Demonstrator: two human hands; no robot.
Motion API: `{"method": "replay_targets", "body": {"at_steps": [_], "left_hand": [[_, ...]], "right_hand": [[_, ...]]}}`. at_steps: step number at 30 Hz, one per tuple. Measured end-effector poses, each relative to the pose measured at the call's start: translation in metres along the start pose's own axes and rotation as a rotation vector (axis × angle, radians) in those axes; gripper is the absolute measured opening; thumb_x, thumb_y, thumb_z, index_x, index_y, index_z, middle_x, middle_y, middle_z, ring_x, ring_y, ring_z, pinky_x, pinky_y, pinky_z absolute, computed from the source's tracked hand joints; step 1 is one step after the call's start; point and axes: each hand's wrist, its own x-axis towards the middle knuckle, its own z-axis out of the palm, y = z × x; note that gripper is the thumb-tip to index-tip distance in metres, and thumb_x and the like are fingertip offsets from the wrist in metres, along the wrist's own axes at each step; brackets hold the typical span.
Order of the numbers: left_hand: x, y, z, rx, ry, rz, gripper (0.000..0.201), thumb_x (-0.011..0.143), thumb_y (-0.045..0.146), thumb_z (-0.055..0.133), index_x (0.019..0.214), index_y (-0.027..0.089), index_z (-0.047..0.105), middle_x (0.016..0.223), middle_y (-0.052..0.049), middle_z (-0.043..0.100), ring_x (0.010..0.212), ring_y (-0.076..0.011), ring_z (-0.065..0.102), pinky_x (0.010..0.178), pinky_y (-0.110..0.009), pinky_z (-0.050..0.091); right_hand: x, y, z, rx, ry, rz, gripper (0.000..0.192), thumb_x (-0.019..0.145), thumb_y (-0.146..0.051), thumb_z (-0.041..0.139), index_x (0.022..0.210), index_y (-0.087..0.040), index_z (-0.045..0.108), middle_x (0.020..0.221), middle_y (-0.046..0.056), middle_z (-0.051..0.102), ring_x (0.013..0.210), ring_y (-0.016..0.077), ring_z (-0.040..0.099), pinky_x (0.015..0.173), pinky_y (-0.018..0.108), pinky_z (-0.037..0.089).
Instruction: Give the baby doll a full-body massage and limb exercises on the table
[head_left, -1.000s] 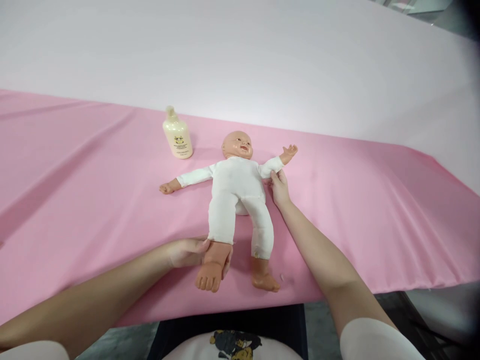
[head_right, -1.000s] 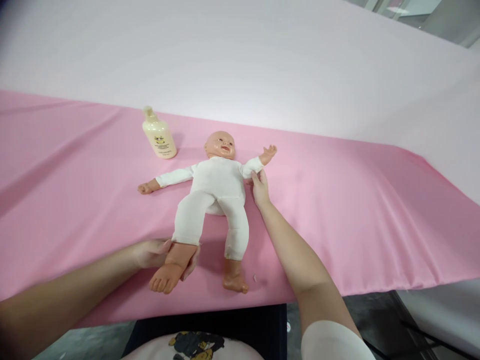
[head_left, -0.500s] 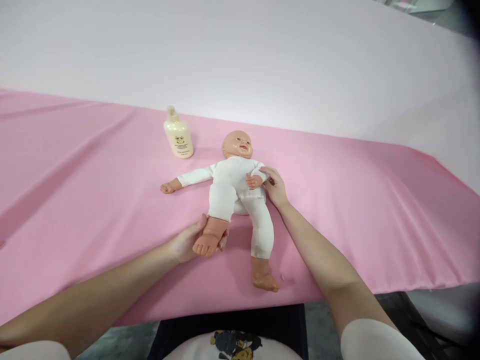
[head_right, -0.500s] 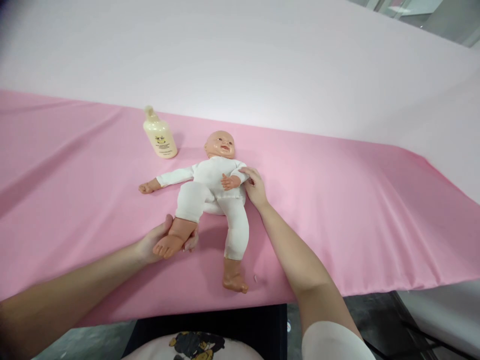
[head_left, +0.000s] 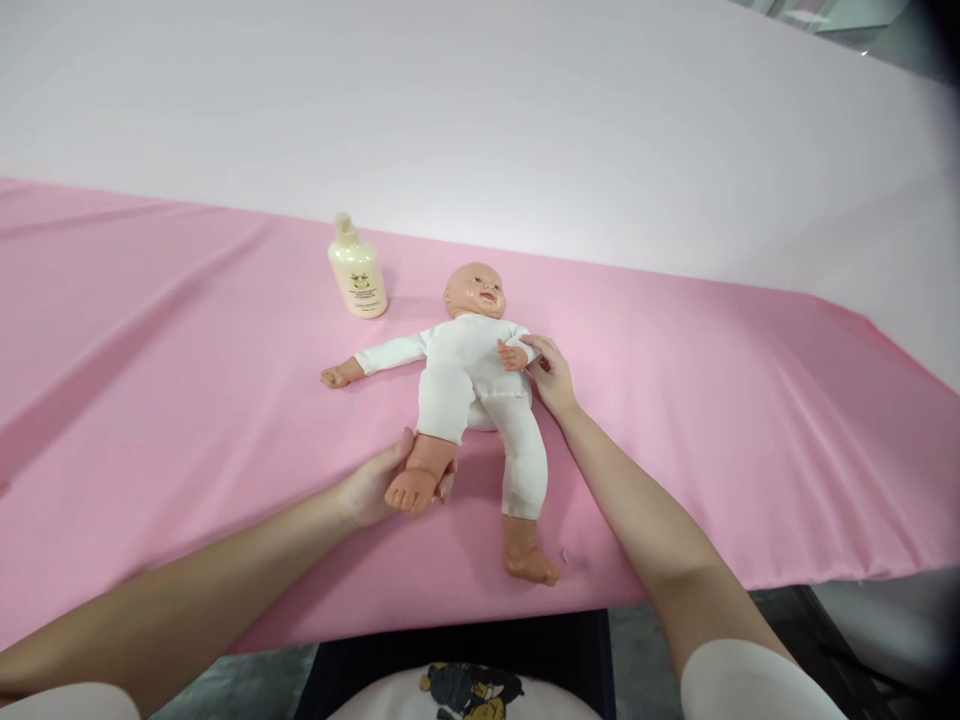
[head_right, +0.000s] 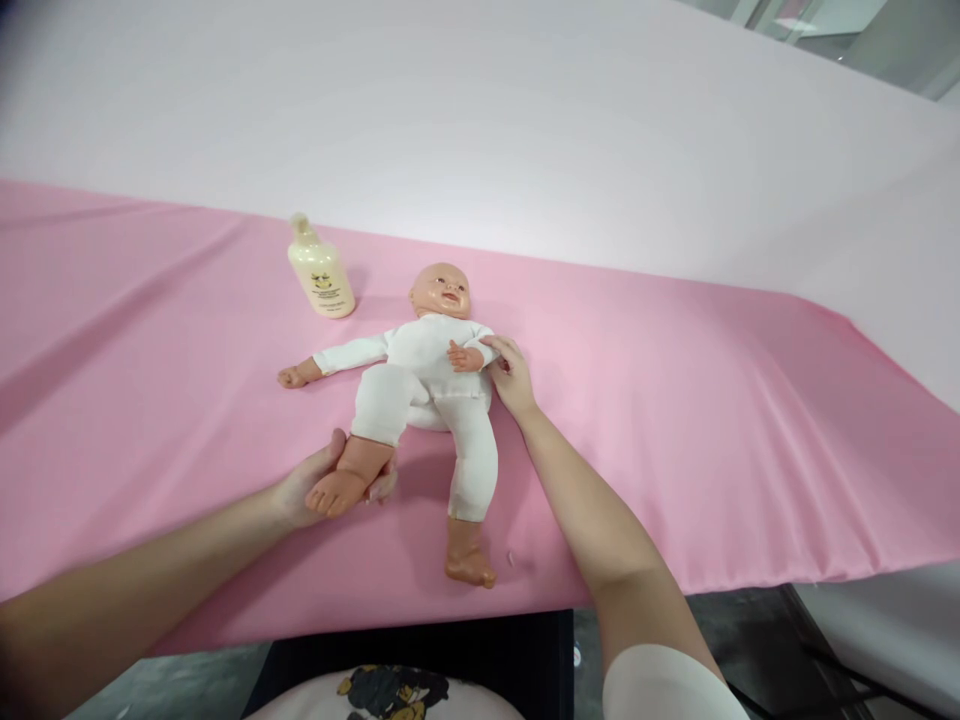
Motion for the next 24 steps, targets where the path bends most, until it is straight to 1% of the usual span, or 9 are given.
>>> {"method": "replay_targets", "body": {"at_steps": [2, 10, 13, 18, 24], "left_hand": [[0.0001, -0.0009, -0.0011, 0.004, -0.009, 0.001, 0.084, 0.081, 0.088, 0.025, 0.095, 0.013, 0.062, 0.067, -0.003, 0.053, 0.064, -0.0172, 0.046, 0.07, -0.033, 0.034], [0.0002, 0.0023, 0.0026, 0.03, 0.012, 0.006, 0.082, 0.081, 0.087, 0.027, 0.093, 0.013, 0.061, 0.065, -0.003, 0.055, 0.063, -0.0172, 0.048, 0.069, -0.034, 0.036], [0.0001, 0.0028, 0.0032, 0.037, 0.001, 0.007, 0.082, 0.08, 0.087, 0.029, 0.093, 0.013, 0.061, 0.065, -0.003, 0.055, 0.062, -0.0167, 0.048, 0.069, -0.034, 0.037], [0.0004, 0.0021, 0.0023, 0.036, 0.005, 0.004, 0.085, 0.08, 0.088, 0.024, 0.093, 0.013, 0.062, 0.065, -0.004, 0.055, 0.062, -0.017, 0.048, 0.069, -0.034, 0.037], [0.001, -0.0001, -0.0001, 0.029, -0.003, -0.001, 0.085, 0.08, 0.088, 0.025, 0.093, 0.012, 0.062, 0.064, -0.004, 0.054, 0.06, -0.016, 0.046, 0.067, -0.033, 0.036]], "right_hand": [[0.0001, 0.0001, -0.0001, -0.004, -0.006, 0.006, 0.038, 0.078, -0.016, 0.053, 0.111, -0.027, 0.068, 0.119, 0.006, 0.064, 0.117, 0.0216, 0.057, 0.107, 0.043, 0.044], [0.0002, -0.0014, 0.0004, -0.002, -0.005, 0.015, 0.038, 0.078, -0.016, 0.053, 0.111, -0.026, 0.068, 0.118, 0.007, 0.064, 0.116, 0.0213, 0.058, 0.105, 0.042, 0.045], [0.0001, -0.0024, 0.0005, 0.005, -0.006, 0.017, 0.038, 0.078, -0.016, 0.053, 0.111, -0.026, 0.068, 0.118, 0.007, 0.064, 0.115, 0.0215, 0.058, 0.104, 0.042, 0.046], [0.0, -0.0025, 0.0005, 0.014, 0.002, 0.027, 0.037, 0.077, -0.016, 0.053, 0.11, -0.026, 0.068, 0.119, 0.007, 0.064, 0.117, 0.0223, 0.057, 0.106, 0.044, 0.044], [0.0002, -0.0013, 0.0007, 0.004, 0.001, 0.03, 0.036, 0.079, -0.018, 0.053, 0.111, -0.026, 0.066, 0.119, 0.007, 0.064, 0.115, 0.0217, 0.058, 0.102, 0.041, 0.047]]}}
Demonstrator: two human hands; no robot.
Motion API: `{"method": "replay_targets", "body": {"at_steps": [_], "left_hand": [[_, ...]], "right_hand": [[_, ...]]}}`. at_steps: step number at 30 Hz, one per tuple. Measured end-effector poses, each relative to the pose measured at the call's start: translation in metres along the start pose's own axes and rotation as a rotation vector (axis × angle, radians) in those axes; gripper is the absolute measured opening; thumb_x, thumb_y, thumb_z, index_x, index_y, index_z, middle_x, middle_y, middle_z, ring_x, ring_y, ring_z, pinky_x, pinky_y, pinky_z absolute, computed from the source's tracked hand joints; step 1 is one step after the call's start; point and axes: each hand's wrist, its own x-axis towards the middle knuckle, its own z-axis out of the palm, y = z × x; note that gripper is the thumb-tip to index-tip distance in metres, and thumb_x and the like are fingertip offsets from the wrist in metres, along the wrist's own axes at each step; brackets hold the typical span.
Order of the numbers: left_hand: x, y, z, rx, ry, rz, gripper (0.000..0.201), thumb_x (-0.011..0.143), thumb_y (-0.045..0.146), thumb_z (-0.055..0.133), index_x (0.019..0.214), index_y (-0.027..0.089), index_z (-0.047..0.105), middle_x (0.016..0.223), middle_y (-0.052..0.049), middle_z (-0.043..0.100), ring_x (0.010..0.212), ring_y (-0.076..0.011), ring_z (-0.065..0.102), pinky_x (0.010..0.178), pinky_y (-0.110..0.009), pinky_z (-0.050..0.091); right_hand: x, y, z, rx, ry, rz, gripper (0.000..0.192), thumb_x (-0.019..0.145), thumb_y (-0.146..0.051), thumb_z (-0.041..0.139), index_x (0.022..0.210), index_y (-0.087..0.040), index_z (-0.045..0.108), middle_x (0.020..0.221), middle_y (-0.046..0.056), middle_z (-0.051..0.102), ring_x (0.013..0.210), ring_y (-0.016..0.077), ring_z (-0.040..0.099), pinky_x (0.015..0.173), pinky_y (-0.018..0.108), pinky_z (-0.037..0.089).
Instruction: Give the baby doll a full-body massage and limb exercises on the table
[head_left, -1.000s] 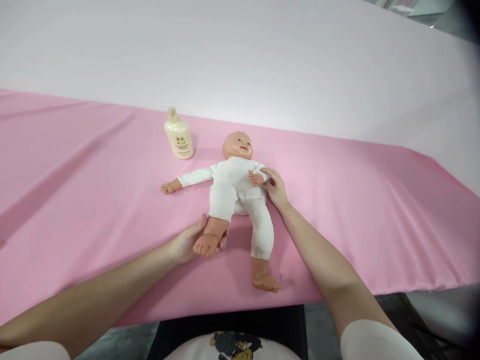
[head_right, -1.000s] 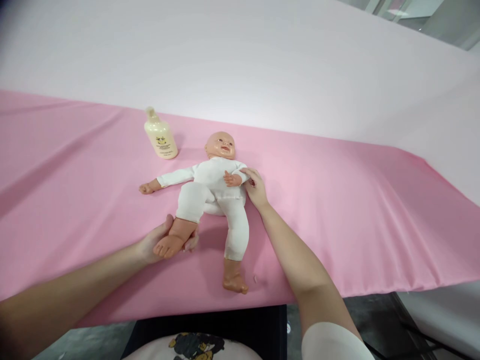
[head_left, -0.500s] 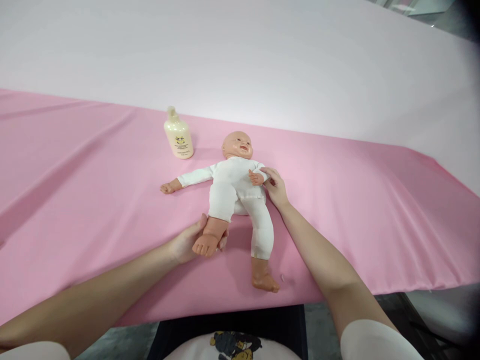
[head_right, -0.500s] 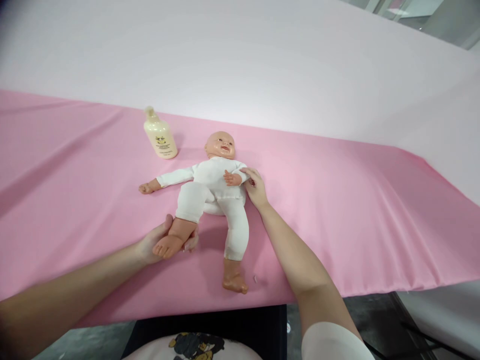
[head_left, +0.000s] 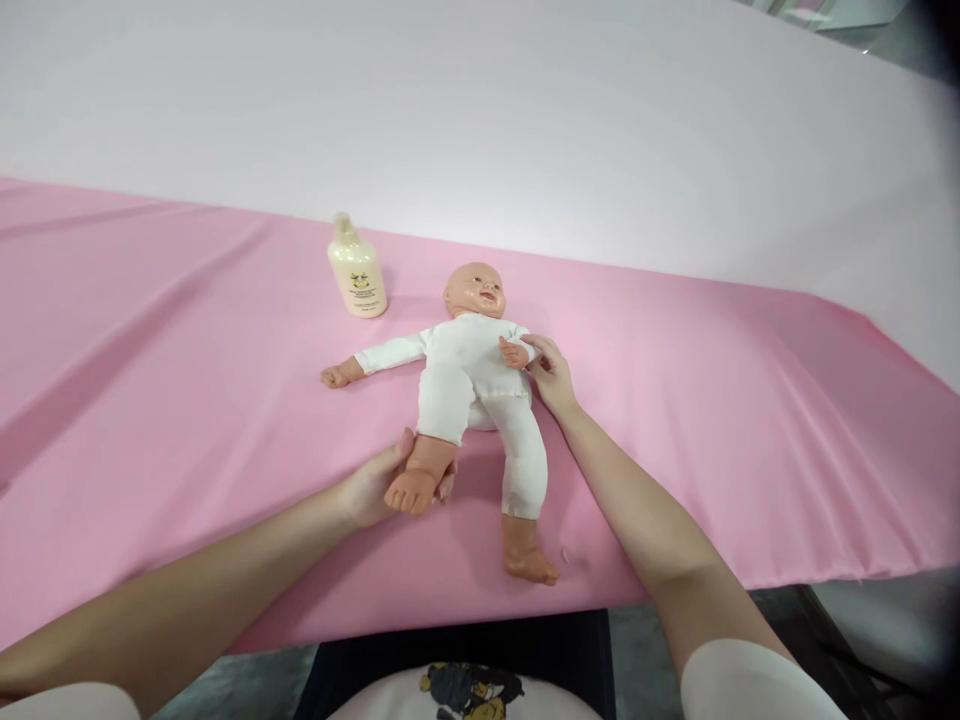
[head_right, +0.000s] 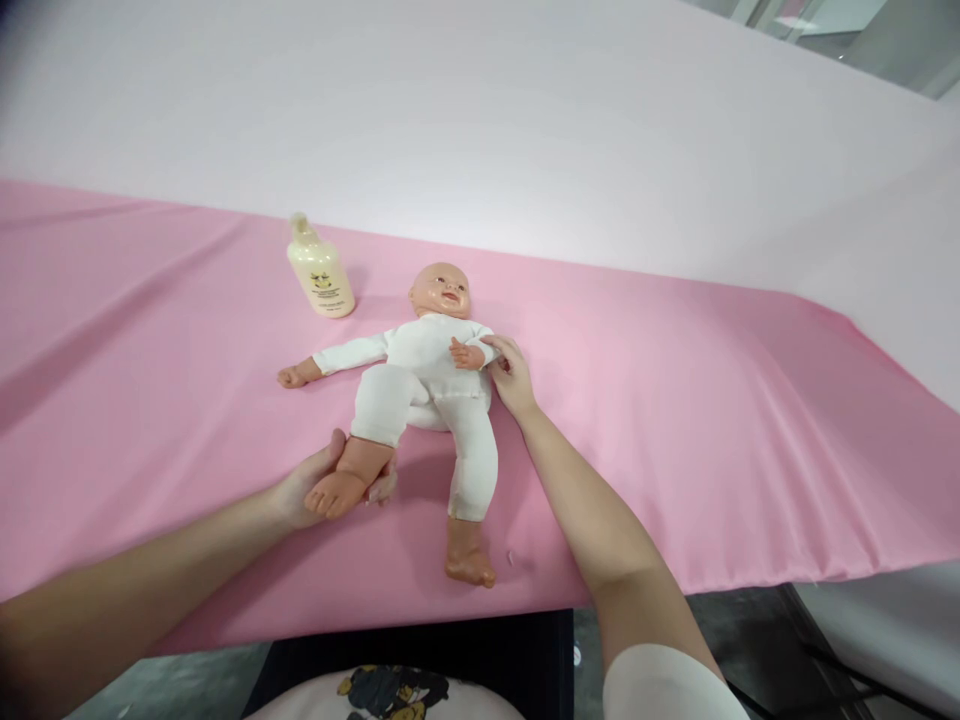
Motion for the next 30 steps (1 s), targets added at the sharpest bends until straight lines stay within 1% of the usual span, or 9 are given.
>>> {"method": "replay_targets", "body": {"at_steps": [4, 8, 11, 14, 18, 25, 30], "left_hand": [[-0.001, 0.001, 0.001, -0.021, -0.013, 0.013, 0.085, 0.079, 0.089, 0.028, 0.094, 0.012, 0.062, 0.065, -0.003, 0.054, 0.061, -0.0163, 0.046, 0.068, -0.033, 0.036], [-0.001, 0.002, 0.002, -0.043, -0.02, -0.003, 0.083, 0.077, 0.089, 0.035, 0.095, 0.012, 0.063, 0.066, -0.003, 0.055, 0.063, -0.0164, 0.047, 0.07, -0.033, 0.036], [-0.001, 0.002, 0.002, -0.052, -0.032, 0.004, 0.082, 0.077, 0.089, 0.036, 0.094, 0.013, 0.063, 0.066, -0.003, 0.055, 0.062, -0.0163, 0.047, 0.069, -0.032, 0.035], [-0.001, 0.001, 0.001, -0.058, -0.043, 0.008, 0.082, 0.077, 0.089, 0.037, 0.095, 0.012, 0.063, 0.066, -0.003, 0.056, 0.063, -0.0165, 0.047, 0.068, -0.032, 0.034], [-0.001, 0.002, 0.001, -0.048, -0.035, -0.005, 0.083, 0.077, 0.089, 0.034, 0.096, 0.012, 0.062, 0.067, -0.003, 0.055, 0.063, -0.0165, 0.047, 0.07, -0.033, 0.035], [-0.002, 0.003, 0.001, 0.036, 0.016, -0.035, 0.086, 0.079, 0.089, 0.022, 0.093, 0.014, 0.059, 0.064, -0.002, 0.051, 0.061, -0.0168, 0.044, 0.069, -0.034, 0.035], [-0.002, 0.003, 0.001, 0.023, -0.047, -0.021, 0.083, 0.08, 0.088, 0.026, 0.095, 0.013, 0.059, 0.068, -0.004, 0.054, 0.064, -0.0168, 0.047, 0.067, -0.033, 0.035]], "right_hand": [[0.0, 0.0, 0.001, 0.021, 0.014, 0.021, 0.031, 0.081, -0.022, 0.055, 0.11, -0.025, 0.066, 0.117, 0.007, 0.064, 0.113, 0.0219, 0.058, 0.099, 0.04, 0.048], [-0.001, 0.004, 0.001, 0.07, 0.007, 0.097, 0.033, 0.082, -0.026, 0.058, 0.113, -0.025, 0.064, 0.121, 0.006, 0.063, 0.108, 0.021, 0.059, 0.094, 0.038, 0.051], [-0.002, 0.006, 0.0, 0.105, 0.009, 0.152, 0.034, 0.082, -0.028, 0.059, 0.115, -0.025, 0.064, 0.12, 0.005, 0.064, 0.097, 0.0188, 0.06, 0.087, 0.036, 0.053], [-0.003, 0.008, 0.0, 0.121, 0.01, 0.168, 0.035, 0.081, -0.029, 0.061, 0.116, -0.025, 0.064, 0.118, 0.005, 0.065, 0.087, 0.017, 0.06, 0.082, 0.034, 0.053], [-0.003, 0.007, 0.001, 0.123, 0.012, 0.168, 0.035, 0.081, -0.029, 0.062, 0.115, -0.025, 0.064, 0.117, 0.005, 0.066, 0.089, 0.0178, 0.06, 0.084, 0.035, 0.052], [-0.001, 0.0, 0.002, 0.204, 0.041, 0.276, 0.035, 0.078, -0.031, 0.063, 0.112, -0.025, 0.063, 0.1, 0.001, 0.07, 0.07, 0.014, 0.056, 0.069, 0.03, 0.051], [0.0, -0.003, 0.003, 0.318, 0.107, 0.356, 0.032, 0.076, -0.031, 0.066, 0.107, -0.024, 0.062, 0.088, -0.002, 0.069, 0.067, 0.0127, 0.057, 0.068, 0.028, 0.051]]}}
